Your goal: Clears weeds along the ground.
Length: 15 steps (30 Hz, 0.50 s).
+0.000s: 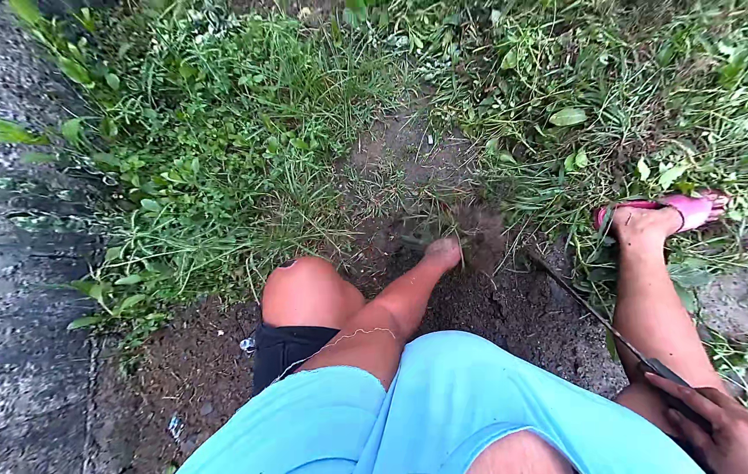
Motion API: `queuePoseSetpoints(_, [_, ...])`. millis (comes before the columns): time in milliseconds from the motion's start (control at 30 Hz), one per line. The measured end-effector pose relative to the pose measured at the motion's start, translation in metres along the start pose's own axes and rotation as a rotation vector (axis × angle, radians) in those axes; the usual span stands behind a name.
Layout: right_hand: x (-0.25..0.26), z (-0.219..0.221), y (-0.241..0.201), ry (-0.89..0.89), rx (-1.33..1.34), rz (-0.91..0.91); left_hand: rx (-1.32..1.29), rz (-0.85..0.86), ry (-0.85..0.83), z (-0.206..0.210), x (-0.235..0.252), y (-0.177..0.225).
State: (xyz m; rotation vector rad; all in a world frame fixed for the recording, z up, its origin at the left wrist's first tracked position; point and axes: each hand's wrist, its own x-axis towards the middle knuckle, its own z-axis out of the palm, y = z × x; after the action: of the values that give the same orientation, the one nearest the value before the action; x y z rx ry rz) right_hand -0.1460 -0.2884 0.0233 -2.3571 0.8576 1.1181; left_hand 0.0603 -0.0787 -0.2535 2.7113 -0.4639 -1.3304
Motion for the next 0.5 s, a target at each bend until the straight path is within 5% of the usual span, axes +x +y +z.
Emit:
queuePoseSetpoints(100, [0.026, 0.023, 0.043, 0.041, 0.070, -0.067, 0.187, -0.114, -0.259, 0.026, -0.008, -0.025])
queuePoseSetpoints(300, [0.025, 0.024, 0.062, 0.050, 0.100, -0.109, 0.474, 0.017, -0.432, -0.006, -0.034, 0.000])
queuePoseSetpoints(500, [0.037, 0.043, 0.091, 0.130, 0.141, -0.174, 0.562, 0.038, -0.418, -0.029, -0.094, 0.022])
